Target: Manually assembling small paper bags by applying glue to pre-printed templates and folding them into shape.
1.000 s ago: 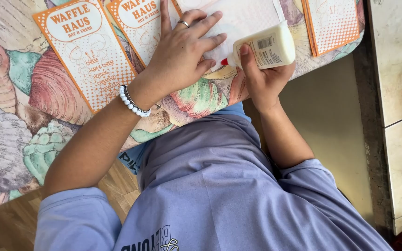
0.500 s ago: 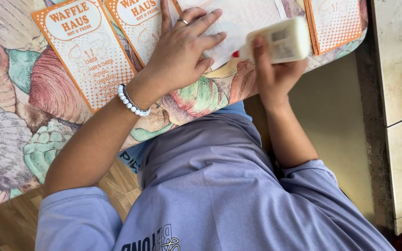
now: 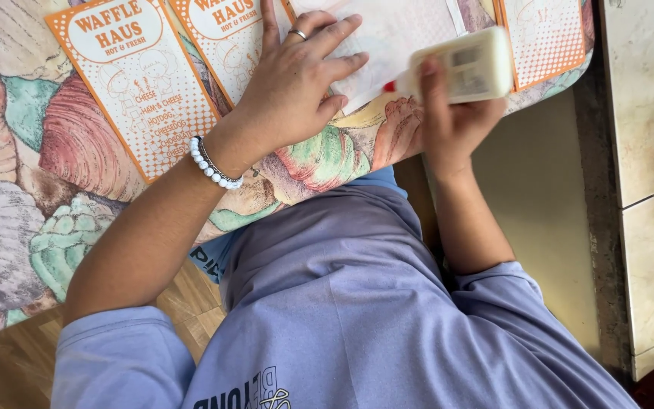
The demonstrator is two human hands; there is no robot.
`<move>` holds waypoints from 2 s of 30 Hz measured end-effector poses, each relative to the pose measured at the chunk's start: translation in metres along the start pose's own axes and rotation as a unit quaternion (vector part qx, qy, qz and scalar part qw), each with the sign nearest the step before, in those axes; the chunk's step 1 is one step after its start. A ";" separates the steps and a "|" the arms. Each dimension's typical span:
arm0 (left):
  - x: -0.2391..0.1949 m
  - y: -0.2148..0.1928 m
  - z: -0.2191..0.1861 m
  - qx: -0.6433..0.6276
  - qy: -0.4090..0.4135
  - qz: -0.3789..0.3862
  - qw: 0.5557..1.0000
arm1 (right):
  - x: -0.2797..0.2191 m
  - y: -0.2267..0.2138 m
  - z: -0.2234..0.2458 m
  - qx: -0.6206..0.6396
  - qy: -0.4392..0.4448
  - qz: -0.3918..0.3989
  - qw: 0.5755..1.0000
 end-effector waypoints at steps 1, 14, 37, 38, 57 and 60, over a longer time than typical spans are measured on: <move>0.000 0.000 0.000 -0.001 0.000 0.000 1.000 | 0.005 -0.007 -0.008 -0.023 0.005 -0.046 0.999; -0.001 0.002 0.001 0.007 -0.004 -0.005 1.000 | 0.003 -0.004 -0.004 0.006 -0.004 -0.012 1.000; -0.002 0.001 0.001 -0.004 0.013 -0.017 1.000 | 0.034 -0.024 -0.015 -0.073 -0.086 -0.076 0.991; -0.001 0.001 0.001 -0.003 0.013 -0.018 1.000 | 0.029 -0.020 -0.008 -0.072 -0.086 -0.075 0.991; -0.001 0.000 0.002 -0.007 0.011 -0.015 1.000 | 0.039 -0.026 -0.022 0.010 -0.073 -0.039 0.997; -0.001 0.001 0.001 -0.008 0.013 -0.015 1.000 | 0.050 -0.037 -0.032 -0.015 -0.098 -0.064 0.993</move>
Point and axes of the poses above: each hand's wrist, its own x-axis towards the middle knuckle, its own y-axis out of the palm, z = x × y, the point moved 2 cm from there along x, towards the middle knuckle
